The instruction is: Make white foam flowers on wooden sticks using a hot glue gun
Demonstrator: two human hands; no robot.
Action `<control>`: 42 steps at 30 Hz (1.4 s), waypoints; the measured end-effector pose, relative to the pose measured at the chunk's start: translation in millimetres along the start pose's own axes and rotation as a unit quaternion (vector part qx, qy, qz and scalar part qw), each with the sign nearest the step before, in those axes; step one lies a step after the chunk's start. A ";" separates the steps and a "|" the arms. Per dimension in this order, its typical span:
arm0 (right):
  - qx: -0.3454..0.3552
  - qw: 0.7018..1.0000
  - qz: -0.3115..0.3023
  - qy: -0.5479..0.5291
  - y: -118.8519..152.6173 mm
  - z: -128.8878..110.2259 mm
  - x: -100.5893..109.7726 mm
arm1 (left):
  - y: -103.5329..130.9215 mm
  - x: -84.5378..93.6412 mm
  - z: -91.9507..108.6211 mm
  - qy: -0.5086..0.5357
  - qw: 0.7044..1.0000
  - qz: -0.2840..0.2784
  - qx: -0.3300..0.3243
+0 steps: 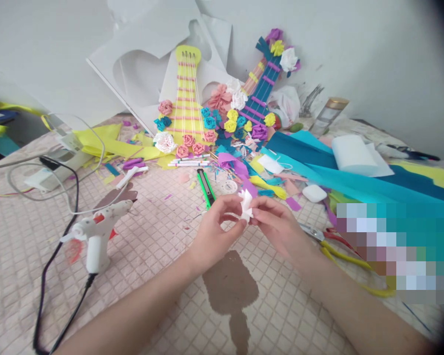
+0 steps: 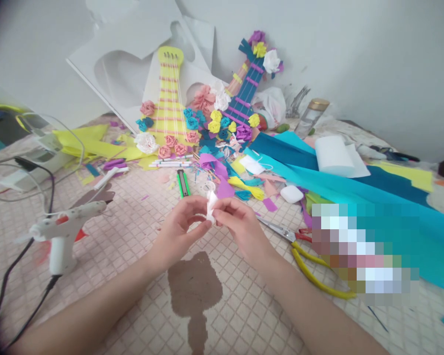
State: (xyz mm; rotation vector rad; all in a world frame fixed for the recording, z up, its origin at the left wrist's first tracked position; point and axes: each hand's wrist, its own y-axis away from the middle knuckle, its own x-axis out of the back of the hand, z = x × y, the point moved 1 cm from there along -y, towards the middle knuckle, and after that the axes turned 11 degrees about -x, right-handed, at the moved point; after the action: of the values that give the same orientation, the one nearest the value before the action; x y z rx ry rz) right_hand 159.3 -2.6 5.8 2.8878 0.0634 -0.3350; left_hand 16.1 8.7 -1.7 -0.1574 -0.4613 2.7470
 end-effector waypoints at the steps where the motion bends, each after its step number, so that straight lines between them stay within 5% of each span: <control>1: 0.003 1.000 -0.002 0.005 0.2 0.4 0.1 | -0.1 -0.2 0.6 0.002 1.000 -0.002 0.002; 19: 0.013 0.996 -0.055 0.070 2.0 -0.4 1.8 | -3.7 1.0 5.7 0.016 0.998 -0.040 0.040; 34: 0.075 0.986 0.046 0.142 2.2 1.6 5.5 | -6.9 2.2 4.4 0.038 0.995 -0.021 0.092; 37: 0.138 0.969 0.019 0.203 5.2 -1.8 5.2 | -6.9 3.3 3.0 0.033 0.996 -0.018 0.086; 42: 0.270 0.894 0.029 0.355 8.8 -6.6 0.4 | -7.2 5.6 -3.2 0.033 0.997 -0.005 0.069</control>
State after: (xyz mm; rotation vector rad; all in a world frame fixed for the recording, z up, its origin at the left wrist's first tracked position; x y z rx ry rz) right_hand 161.8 -9.6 13.9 3.3673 0.0047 0.8654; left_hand 13.8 18.0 -2.6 -0.2098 -0.2540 2.7417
